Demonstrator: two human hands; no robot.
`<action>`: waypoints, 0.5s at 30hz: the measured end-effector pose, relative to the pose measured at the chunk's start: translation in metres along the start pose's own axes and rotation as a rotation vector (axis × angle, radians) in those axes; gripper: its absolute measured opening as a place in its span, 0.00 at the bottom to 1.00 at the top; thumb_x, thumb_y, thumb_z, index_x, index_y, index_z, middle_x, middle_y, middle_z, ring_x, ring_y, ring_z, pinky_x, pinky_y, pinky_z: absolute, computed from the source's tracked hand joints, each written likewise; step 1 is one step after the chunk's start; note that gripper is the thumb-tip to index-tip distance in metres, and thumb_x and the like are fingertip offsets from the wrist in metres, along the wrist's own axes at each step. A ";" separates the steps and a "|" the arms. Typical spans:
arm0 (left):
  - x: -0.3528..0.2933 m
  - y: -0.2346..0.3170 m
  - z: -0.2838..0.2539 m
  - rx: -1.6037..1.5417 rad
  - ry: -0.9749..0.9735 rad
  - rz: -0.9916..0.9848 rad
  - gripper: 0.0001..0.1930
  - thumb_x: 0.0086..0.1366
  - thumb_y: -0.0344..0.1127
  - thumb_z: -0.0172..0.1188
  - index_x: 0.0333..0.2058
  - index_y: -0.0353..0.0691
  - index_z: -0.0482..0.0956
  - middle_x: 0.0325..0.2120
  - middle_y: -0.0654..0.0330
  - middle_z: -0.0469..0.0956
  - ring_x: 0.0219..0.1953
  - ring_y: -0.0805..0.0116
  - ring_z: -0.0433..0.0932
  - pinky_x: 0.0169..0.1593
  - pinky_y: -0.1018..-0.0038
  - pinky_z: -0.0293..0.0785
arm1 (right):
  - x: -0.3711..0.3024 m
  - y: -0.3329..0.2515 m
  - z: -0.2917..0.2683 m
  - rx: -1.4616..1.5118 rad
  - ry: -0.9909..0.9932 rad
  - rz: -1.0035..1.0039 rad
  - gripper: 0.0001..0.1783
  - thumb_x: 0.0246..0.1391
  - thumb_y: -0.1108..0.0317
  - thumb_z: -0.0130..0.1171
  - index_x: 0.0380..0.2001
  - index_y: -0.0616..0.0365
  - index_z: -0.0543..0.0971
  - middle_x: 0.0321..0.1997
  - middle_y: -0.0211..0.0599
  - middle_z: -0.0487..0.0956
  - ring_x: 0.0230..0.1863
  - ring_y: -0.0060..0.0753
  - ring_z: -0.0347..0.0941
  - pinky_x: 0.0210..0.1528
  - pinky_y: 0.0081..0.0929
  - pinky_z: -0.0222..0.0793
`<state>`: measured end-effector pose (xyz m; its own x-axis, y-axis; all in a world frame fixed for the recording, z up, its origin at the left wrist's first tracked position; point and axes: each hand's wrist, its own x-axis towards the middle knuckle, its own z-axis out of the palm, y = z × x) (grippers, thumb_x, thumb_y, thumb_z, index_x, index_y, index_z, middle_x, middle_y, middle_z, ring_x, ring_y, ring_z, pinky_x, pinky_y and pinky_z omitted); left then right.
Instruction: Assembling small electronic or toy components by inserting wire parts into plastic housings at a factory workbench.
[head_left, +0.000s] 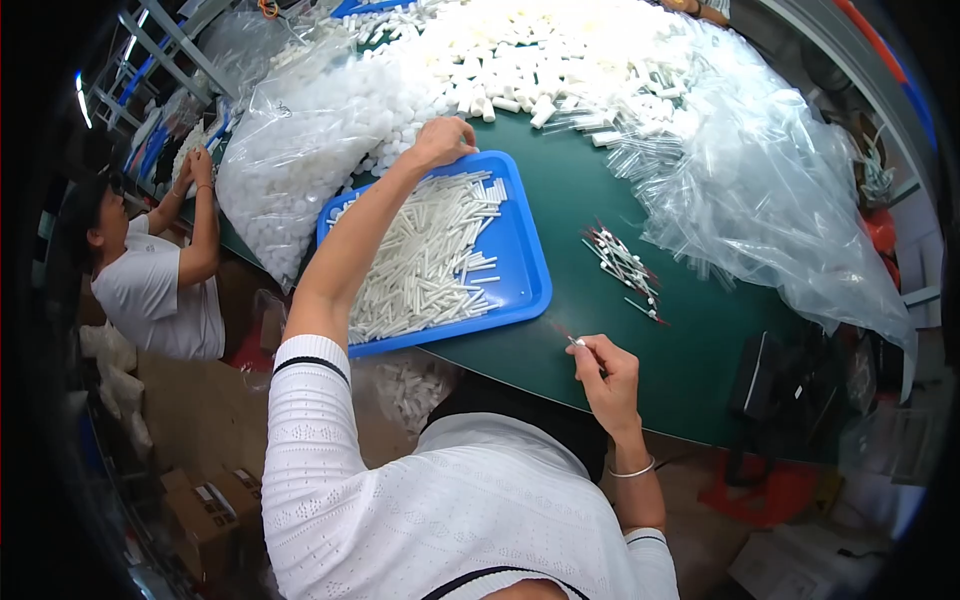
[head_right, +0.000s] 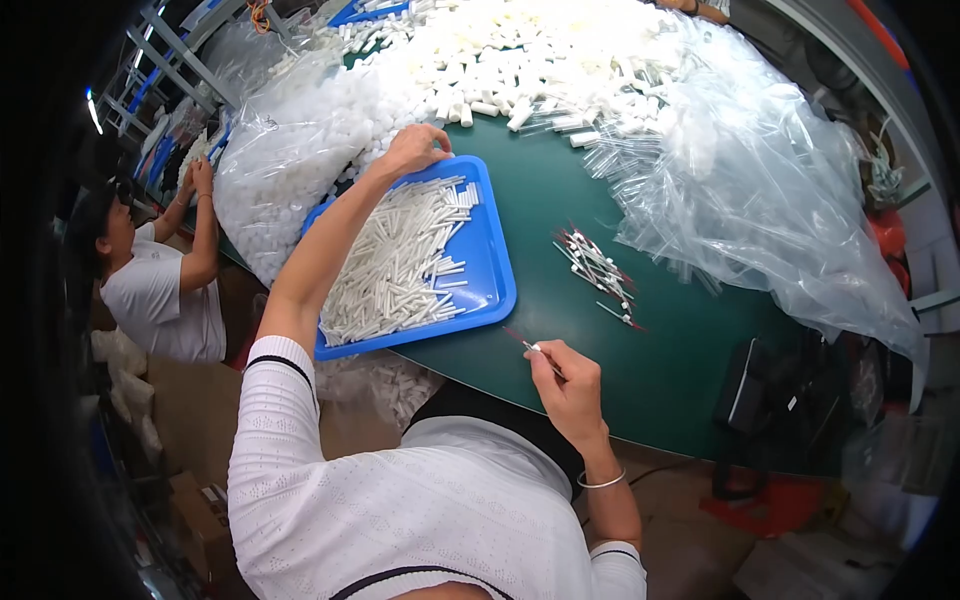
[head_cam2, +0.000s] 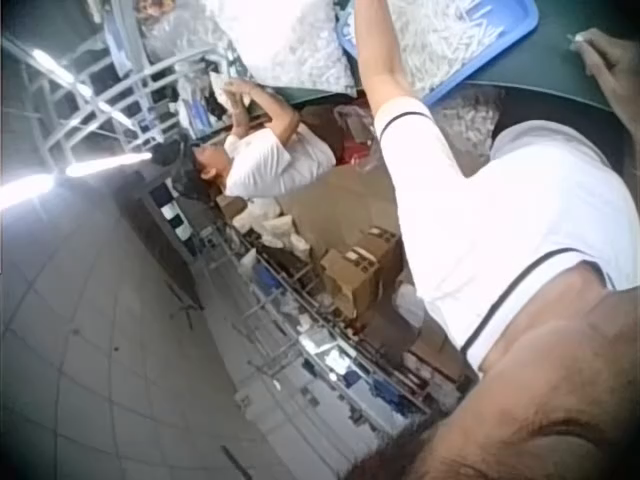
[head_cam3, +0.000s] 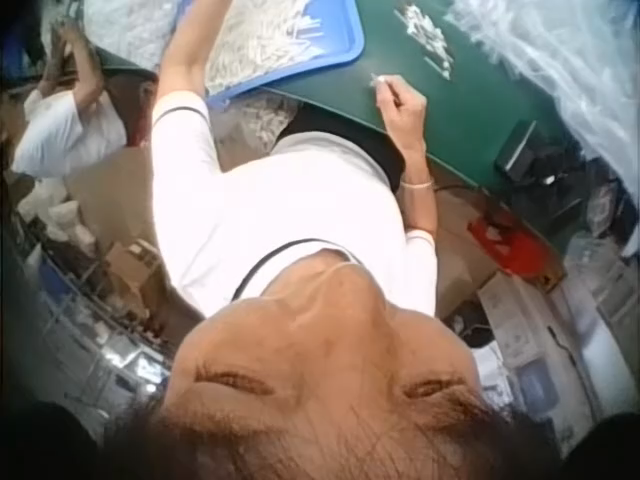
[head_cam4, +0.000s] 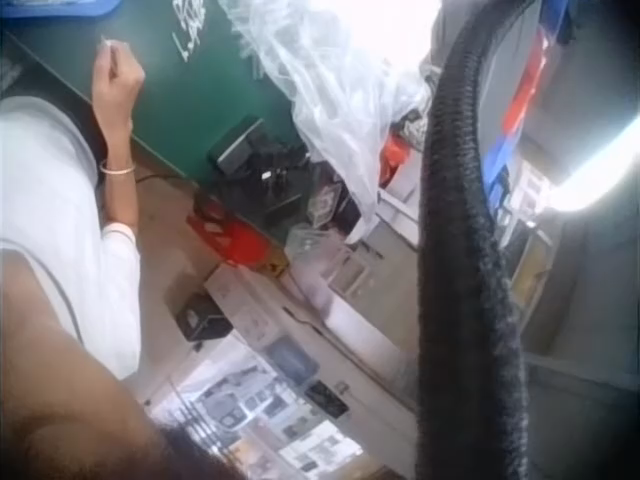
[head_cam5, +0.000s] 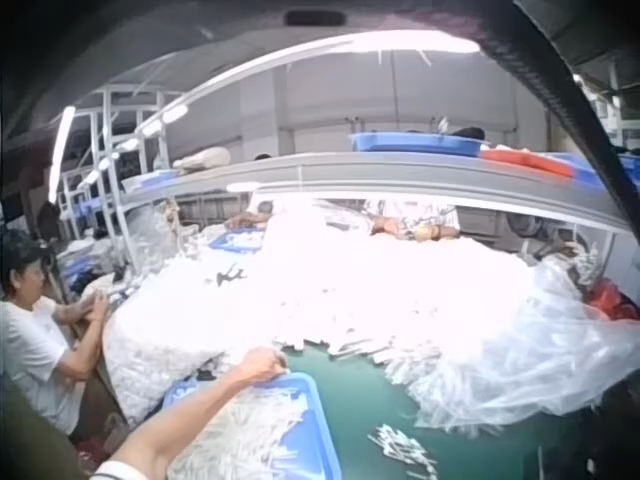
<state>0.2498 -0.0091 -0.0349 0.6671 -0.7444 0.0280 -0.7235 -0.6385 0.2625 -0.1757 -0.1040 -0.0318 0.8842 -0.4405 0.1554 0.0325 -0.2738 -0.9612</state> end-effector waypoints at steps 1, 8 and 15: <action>-0.002 0.002 0.000 0.016 0.012 -0.019 0.12 0.50 0.45 0.67 0.29 0.44 0.85 0.30 0.53 0.82 0.35 0.58 0.81 0.42 0.67 0.76 | 0.000 0.000 0.002 0.009 -0.016 -0.026 0.05 0.56 0.77 0.54 0.30 0.67 0.78 0.16 0.27 0.69 0.17 0.13 0.59 0.18 0.18 0.52; -0.077 0.076 -0.018 -1.028 0.086 0.047 0.11 0.60 0.35 0.64 0.39 0.35 0.80 0.32 0.63 0.81 0.34 0.78 0.77 0.39 0.79 0.74 | -0.007 -0.006 -0.022 0.017 0.084 0.027 0.08 0.59 0.75 0.51 0.28 0.66 0.78 0.18 0.24 0.70 0.18 0.10 0.61 0.19 0.13 0.53; -0.213 0.189 0.024 -1.712 -0.284 -0.144 0.12 0.60 0.25 0.61 0.43 0.33 0.75 0.32 0.63 0.76 0.31 0.79 0.74 0.34 0.83 0.73 | 0.006 -0.026 -0.007 -0.015 0.073 -0.088 0.03 0.54 0.77 0.56 0.27 0.65 0.77 0.15 0.30 0.68 0.14 0.16 0.58 0.17 0.21 0.52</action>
<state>-0.0334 0.0236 -0.0139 0.5187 -0.8330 -0.1926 0.4491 0.0738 0.8904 -0.1750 -0.1054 -0.0040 0.8418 -0.4755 0.2557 0.1010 -0.3266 -0.9397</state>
